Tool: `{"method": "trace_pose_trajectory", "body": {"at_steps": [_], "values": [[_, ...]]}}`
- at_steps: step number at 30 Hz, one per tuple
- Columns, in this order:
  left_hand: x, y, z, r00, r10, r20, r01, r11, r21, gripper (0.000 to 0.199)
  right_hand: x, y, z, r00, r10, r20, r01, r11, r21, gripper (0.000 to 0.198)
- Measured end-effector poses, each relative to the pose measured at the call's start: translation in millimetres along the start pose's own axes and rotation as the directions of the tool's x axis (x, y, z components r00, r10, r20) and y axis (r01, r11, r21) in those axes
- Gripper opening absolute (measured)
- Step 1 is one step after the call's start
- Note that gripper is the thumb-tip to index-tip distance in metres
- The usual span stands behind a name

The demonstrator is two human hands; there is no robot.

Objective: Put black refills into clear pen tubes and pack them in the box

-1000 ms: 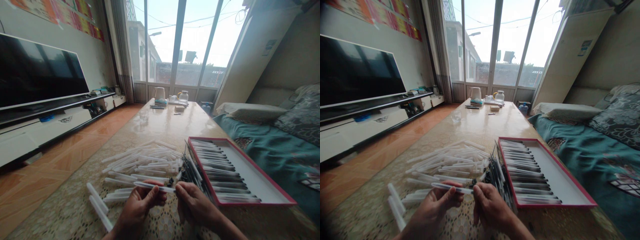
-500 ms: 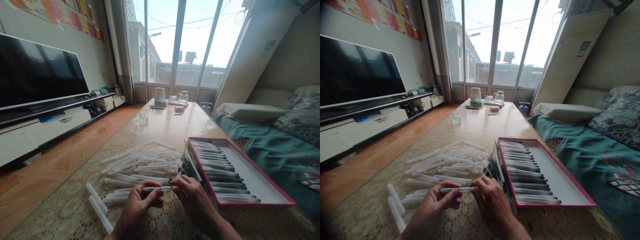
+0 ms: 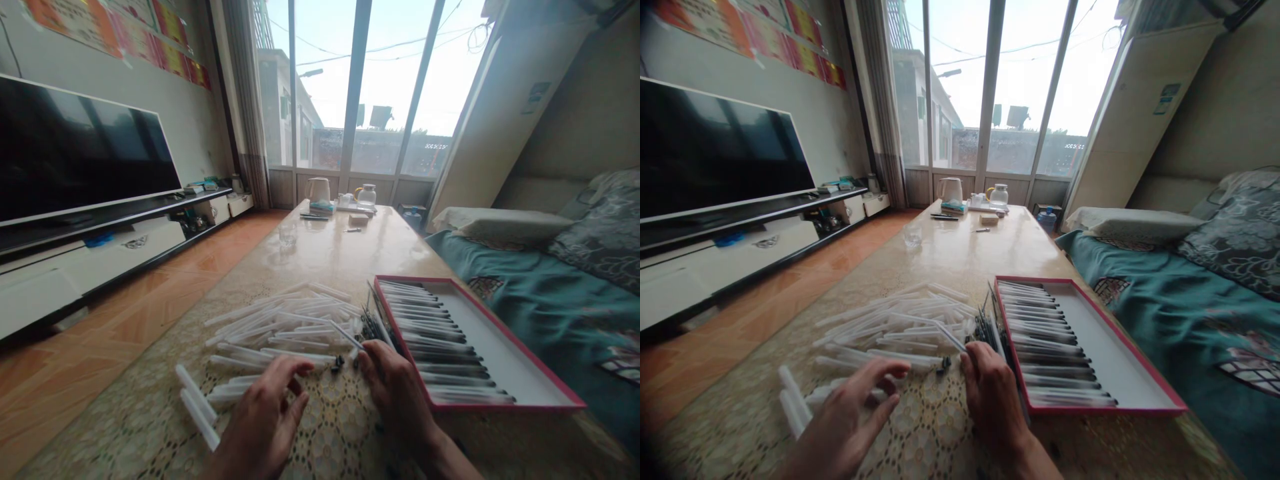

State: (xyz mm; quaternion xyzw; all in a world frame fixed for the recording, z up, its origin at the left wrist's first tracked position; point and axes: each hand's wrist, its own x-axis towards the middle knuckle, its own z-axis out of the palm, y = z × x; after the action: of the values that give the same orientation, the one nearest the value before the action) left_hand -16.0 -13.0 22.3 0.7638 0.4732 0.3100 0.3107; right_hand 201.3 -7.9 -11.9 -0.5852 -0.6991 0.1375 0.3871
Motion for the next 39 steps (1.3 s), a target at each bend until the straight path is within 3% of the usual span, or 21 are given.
{"method": "trace_pose_trajectory", "body": {"at_steps": [4, 10, 14, 18, 23, 26, 28, 30, 33, 35, 39], "values": [[18, 6, -1, 0.975, 0.187, 0.119, -0.209, 0.957, 0.204, 0.034, 1, 4, 0, 0.993, 0.075, -0.095, -0.073, 0.997, 0.019, 0.02], [82, -8, 26, 0.904, 0.367, 0.221, -0.427, 0.818, 0.385, 0.046, 4, 7, -3, 0.988, 0.087, -0.126, -0.086, 0.996, 0.017, 0.024], [103, -13, 41, 0.895, 0.386, 0.224, -0.441, 0.84, 0.316, 0.034, 4, 8, -5, 0.984, 0.105, -0.142, -0.105, 0.994, 0.007, 0.024], [109, -15, 44, 0.919, 0.361, 0.156, -0.391, 0.884, 0.256, 0.022, 5, 7, -6, 0.983, 0.111, -0.144, -0.112, 0.994, 0.002, 0.024], [98, -20, 30, 0.967, 0.252, -0.032, -0.245, 0.959, 0.14, 0.016, 5, 9, -6, 0.985, 0.076, -0.153, -0.074, 0.997, 0.014, 0.023], [78, -24, 20, 0.984, 0.128, -0.122, -0.125, 0.992, 0.034, 0.017, 3, 6, -6, 0.991, -0.027, -0.135, 0.031, 0.999, 0.032, 0.022], [61, -26, 16, 0.993, 0.0, -0.116, -0.014, 0.992, -0.122, 0.02, 1, 2, -7, 0.991, -0.09, -0.096, 0.092, 0.996, 0.02, 0.018], [46, -28, 14, 0.966, -0.253, -0.041, 0.205, 0.858, -0.471, 0.021, -1, -5, -9, 0.992, -0.12, -0.05, 0.118, 0.993, -0.026, 0.015], [30, -29, 18, 0.895, -0.445, 0.036, 0.335, 0.617, -0.712, 0.026, -3, -14, -10, 0.987, -0.158, 0.02, 0.16, 0.981, -0.109, 0.014], [25, -29, 21, 0.878, -0.477, 0.044, 0.344, 0.564, -0.751, 0.027, -3, -18, -11, 0.982, -0.183, 0.053, 0.189, 0.972, -0.14, 0.015], [23, -30, 24, 0.877, -0.477, 0.064, 0.351, 0.543, -0.762, 0.029, -3, -20, -13, 0.979, -0.185, 0.088, 0.199, 0.963, -0.18, 0.015]]}}
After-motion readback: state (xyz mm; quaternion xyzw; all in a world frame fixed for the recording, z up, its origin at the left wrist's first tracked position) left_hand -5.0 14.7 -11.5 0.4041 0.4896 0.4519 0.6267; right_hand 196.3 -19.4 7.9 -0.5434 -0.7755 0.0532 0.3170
